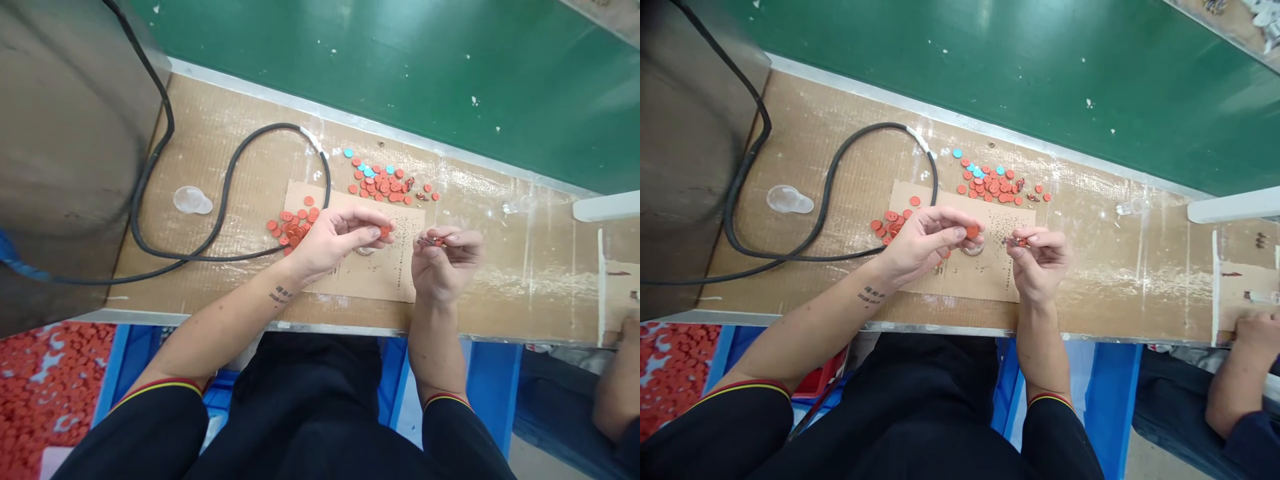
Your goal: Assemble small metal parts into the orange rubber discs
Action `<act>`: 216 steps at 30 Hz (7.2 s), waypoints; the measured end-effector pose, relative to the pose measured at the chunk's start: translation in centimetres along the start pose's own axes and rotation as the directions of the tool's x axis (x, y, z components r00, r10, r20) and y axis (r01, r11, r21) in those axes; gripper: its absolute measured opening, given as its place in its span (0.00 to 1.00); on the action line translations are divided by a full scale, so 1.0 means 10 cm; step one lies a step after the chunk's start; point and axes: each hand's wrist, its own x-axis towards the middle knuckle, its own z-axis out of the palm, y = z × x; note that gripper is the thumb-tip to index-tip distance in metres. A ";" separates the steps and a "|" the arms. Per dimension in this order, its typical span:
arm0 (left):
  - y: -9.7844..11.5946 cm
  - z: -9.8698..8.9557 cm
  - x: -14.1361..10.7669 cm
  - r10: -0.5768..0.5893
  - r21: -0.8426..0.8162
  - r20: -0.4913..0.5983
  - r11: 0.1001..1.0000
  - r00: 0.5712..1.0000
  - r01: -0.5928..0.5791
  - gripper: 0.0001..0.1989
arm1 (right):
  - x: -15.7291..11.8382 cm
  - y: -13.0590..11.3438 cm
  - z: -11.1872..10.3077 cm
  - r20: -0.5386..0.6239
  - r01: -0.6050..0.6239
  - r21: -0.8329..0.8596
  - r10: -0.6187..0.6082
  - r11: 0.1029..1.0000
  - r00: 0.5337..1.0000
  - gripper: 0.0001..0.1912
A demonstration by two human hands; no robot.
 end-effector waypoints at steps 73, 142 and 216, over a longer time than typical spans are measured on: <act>-0.11 0.05 -0.01 -0.040 0.101 -0.009 0.994 0.999 0.040 0.21 | -0.02 -0.10 0.12 0.227 0.364 -0.274 -0.308 0.890 0.924 0.12; -0.15 0.02 -0.08 0.644 0.691 0.471 0.156 0.603 -0.706 0.06 | -0.07 -0.20 0.21 0.326 0.414 -0.166 -0.347 0.895 0.880 0.36; 0.02 0.00 -0.06 0.525 0.655 0.671 -0.089 0.523 -0.750 0.06 | 0.04 -0.29 0.02 0.428 0.007 0.008 -0.010 1.000 0.904 0.16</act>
